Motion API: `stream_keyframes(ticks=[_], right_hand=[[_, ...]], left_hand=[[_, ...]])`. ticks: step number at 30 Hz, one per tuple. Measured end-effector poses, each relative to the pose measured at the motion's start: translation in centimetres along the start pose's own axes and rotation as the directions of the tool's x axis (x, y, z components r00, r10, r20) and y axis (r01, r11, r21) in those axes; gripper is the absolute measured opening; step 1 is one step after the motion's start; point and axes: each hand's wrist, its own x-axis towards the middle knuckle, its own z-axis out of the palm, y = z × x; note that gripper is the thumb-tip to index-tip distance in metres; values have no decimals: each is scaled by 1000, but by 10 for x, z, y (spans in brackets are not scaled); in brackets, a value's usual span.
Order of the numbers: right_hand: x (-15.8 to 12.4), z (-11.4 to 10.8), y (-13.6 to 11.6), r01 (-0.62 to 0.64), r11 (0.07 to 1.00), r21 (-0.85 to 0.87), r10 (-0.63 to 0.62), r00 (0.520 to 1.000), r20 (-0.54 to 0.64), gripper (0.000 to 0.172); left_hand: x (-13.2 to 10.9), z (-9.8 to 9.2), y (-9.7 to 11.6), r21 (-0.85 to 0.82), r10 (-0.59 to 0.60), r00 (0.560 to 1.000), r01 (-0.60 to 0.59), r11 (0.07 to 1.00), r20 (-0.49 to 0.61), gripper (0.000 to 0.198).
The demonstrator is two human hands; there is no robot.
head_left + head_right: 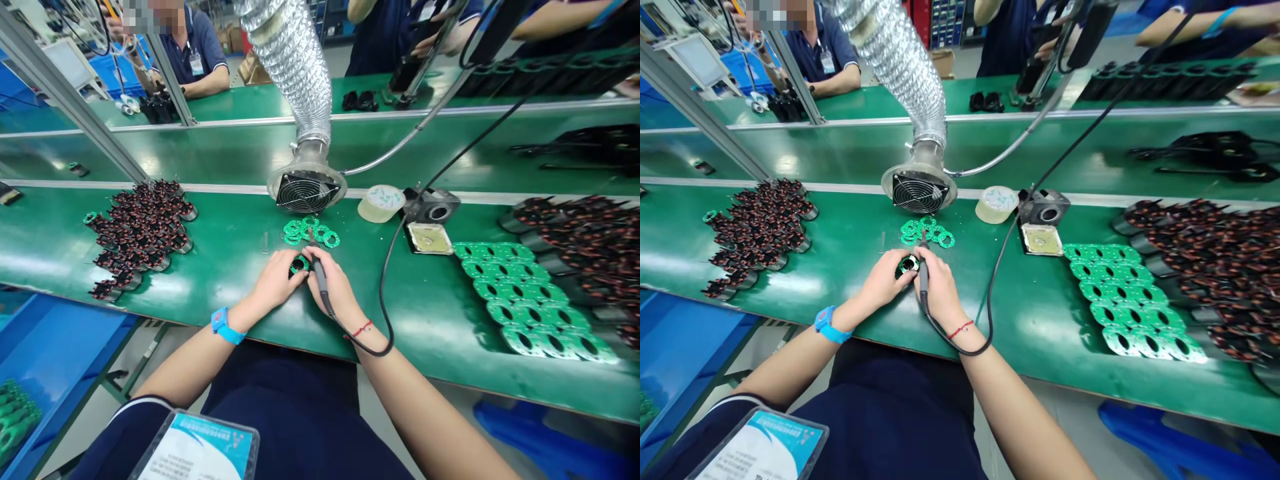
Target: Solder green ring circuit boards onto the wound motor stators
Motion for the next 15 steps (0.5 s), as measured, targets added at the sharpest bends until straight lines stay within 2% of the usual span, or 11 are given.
stream_keyframes(ticks=[3, 7, 15], right_hand=[[-1, -4, 4, -31, 999, 20, 33, 996, -84, 45], [-1, -4, 8, -39, 998, 43, 42, 996, -74, 39], [-1, -5, 8, -98, 985, 141, 106, 993, -55, 31]], left_hand=[[1, -3, -3, 77, 77, 996, -81, 994, 55, 40], [3, -5, -8, 119, 154, 983, -165, 979, 101, 34], [7, 4, -14, 23, 159, 987, -160, 987, 38, 34]])
